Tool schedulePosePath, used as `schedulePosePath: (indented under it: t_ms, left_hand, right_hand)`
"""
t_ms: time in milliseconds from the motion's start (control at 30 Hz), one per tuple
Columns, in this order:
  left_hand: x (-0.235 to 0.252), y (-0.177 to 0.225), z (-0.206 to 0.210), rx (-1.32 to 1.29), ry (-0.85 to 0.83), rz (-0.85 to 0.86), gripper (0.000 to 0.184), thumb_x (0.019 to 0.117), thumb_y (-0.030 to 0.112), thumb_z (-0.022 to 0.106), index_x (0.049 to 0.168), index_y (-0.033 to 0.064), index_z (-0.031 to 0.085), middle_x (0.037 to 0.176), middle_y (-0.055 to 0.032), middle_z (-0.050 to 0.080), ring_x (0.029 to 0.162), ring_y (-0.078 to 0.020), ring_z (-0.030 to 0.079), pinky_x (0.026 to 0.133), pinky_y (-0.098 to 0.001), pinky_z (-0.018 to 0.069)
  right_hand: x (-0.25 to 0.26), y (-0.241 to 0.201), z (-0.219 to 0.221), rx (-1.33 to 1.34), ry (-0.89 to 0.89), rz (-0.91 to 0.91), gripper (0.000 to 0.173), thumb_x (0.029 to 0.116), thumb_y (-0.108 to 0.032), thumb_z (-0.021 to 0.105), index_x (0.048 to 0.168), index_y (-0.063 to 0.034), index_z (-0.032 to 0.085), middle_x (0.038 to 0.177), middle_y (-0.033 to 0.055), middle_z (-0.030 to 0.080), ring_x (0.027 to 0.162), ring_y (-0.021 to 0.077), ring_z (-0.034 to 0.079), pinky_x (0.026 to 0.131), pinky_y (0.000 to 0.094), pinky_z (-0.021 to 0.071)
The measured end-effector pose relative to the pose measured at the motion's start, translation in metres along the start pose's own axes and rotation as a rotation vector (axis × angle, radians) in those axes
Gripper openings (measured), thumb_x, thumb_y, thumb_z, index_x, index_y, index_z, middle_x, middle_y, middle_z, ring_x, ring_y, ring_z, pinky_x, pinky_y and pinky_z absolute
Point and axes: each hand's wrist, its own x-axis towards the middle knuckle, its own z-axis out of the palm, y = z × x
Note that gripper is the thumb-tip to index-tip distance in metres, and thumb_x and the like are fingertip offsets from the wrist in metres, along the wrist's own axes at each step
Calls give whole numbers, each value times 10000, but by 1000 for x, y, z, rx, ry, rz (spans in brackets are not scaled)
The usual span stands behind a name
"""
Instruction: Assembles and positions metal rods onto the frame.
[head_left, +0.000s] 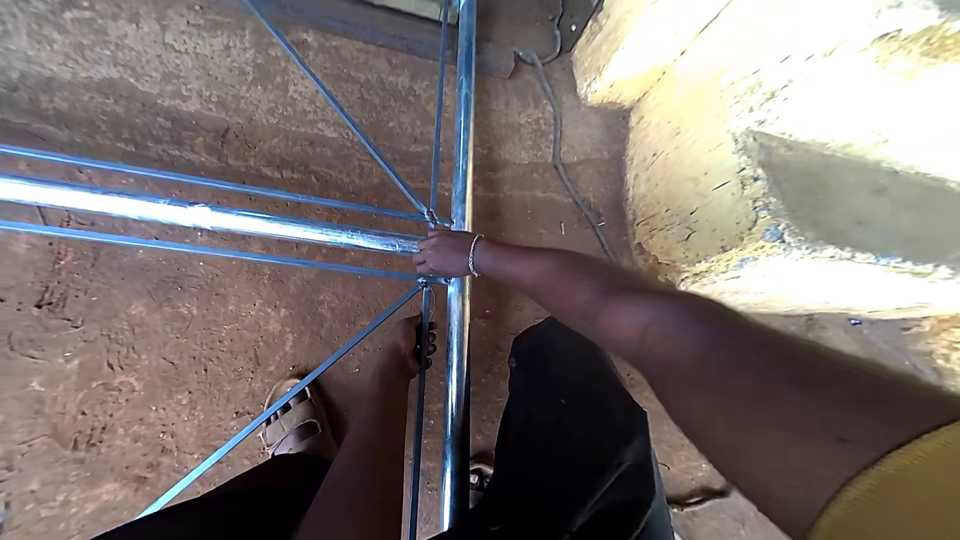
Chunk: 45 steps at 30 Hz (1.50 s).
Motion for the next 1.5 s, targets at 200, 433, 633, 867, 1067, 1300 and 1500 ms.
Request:
schedulePosePath:
  t_ms: [200,433,633,867,1067,1300,1500]
  left_hand:
    - [-18,-1,14,38,99,90,505,1095,505,356,1052,95,649,655,-4,458,470,-125,385,434,-257,346]
    - [-11,-11,26,283,234,174,618,1035,628,470,1200,62,655,887,-57,539,715,-171,463,626,-357,401]
    - [-5,-15,31,567,325,267,588,1031,556,550,1159,-11,647,985,-185,615,877,-309,585,781,-514,488]
    - [-6,-16,39,701,415,276,595,1065,547,470,1140,-16,650,1038,-232,677,997,-382,668,861,-592,523]
    - [-5,-16,41,756,451,251,557,1080,520,452,1185,6,640,1085,-228,683,1044,-388,671,883,-609,522]
    - [-6,-15,45,800,493,233,551,1080,523,449,1179,17,646,1075,-217,691,1043,-389,676,877,-610,526]
    - [-6,-14,45,825,502,234,542,1081,514,456,1139,9,646,1026,-218,687,987,-383,682,844,-606,532]
  right_hand:
    - [-15,-13,4,132,130,163,205,1011,-3,566,1142,-21,722,1241,142,688,1191,354,638,1051,514,492]
    - [-31,-1,-12,272,326,402,180,941,-23,651,1113,-23,703,1119,159,734,1045,356,714,911,551,558]
    - [-28,3,-17,334,267,379,300,943,-28,670,1236,-70,714,1202,156,731,1087,368,711,954,565,543]
    - [-19,4,-6,247,178,144,259,989,28,557,1148,-40,750,1272,137,694,1128,344,688,975,525,542]
    - [-12,8,13,126,173,33,209,989,25,562,1060,-42,747,1135,119,725,998,335,713,901,527,559]
    - [-9,12,10,122,147,-1,204,987,21,567,1044,-44,752,1110,120,730,1024,340,707,909,534,553]
    - [-6,14,4,87,113,-40,192,995,10,563,1018,-42,747,1072,124,727,1021,344,696,885,531,545]
